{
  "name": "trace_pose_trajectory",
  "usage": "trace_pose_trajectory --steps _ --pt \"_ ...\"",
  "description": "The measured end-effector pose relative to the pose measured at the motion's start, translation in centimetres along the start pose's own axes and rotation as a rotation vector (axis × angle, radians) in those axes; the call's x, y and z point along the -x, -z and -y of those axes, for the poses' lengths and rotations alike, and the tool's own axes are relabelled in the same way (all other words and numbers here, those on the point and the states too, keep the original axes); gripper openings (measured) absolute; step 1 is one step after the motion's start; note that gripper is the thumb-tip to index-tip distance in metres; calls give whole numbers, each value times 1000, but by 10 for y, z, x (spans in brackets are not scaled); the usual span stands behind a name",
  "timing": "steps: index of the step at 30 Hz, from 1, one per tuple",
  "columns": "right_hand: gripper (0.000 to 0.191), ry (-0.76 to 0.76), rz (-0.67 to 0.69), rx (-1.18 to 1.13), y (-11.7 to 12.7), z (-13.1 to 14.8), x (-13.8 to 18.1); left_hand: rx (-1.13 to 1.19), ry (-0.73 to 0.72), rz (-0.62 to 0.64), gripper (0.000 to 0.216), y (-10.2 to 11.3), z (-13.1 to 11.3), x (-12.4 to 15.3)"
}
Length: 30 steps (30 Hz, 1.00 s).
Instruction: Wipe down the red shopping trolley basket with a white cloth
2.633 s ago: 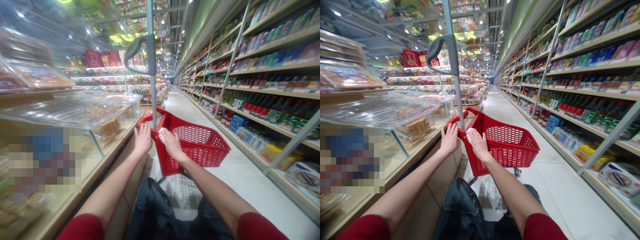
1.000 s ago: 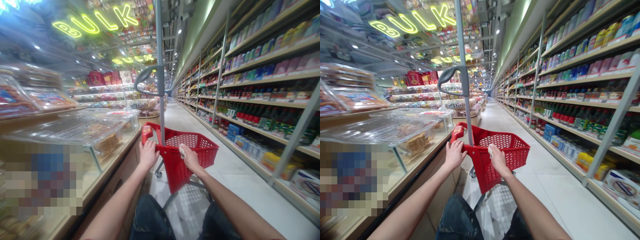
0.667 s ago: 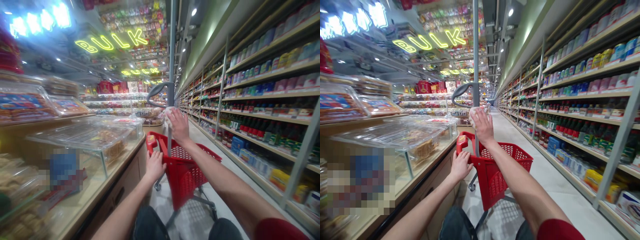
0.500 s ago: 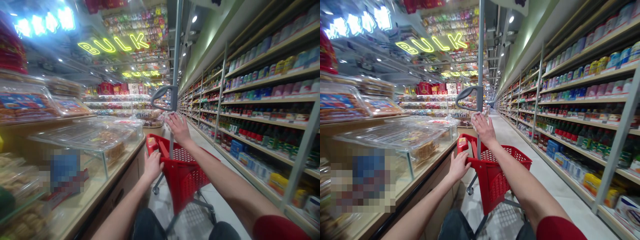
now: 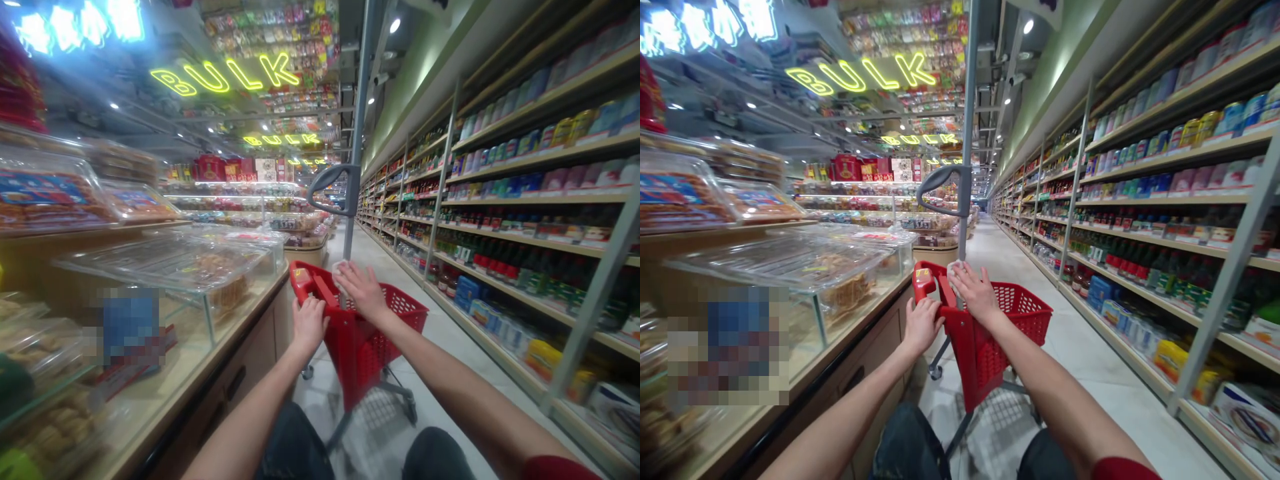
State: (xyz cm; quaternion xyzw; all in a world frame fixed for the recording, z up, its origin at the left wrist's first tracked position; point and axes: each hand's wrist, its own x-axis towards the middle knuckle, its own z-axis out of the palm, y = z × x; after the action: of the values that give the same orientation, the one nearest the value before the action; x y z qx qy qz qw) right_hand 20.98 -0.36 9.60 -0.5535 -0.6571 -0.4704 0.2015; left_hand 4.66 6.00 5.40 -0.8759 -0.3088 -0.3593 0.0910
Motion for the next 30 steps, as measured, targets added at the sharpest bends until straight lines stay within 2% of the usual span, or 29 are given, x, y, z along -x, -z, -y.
trace_pose_trajectory --steps 3,7,10,13,16,20,25,28,30 --pt "40 -57 -14 -9 4 -4 -1 -10 19 10 21 0 -14 2" --pt "39 -64 50 -49 0 6 35 27 2 40 25 5 -30 4" --pt "41 -87 112 -99 -3 11 68 97 -55 107 34 10 -29 1" --pt "45 -187 126 -153 -2 12 86 102 -27 171 50 12 -20 -3" --pt "51 -326 123 -218 2 15 88 73 -59 196 55 6 -19 -5" --pt "54 -522 108 -292 11 21 85 83 -77 178 52 -3 -38 -2" --pt "50 -584 47 -434 23 9 93 121 -184 233 56 1 -59 -6" --pt "46 -658 1 -441 26 -6 99 151 -301 317 59 5 -55 -16" --pt "43 -717 -35 -444 26 -11 99 135 -288 340 61 4 -50 -21"
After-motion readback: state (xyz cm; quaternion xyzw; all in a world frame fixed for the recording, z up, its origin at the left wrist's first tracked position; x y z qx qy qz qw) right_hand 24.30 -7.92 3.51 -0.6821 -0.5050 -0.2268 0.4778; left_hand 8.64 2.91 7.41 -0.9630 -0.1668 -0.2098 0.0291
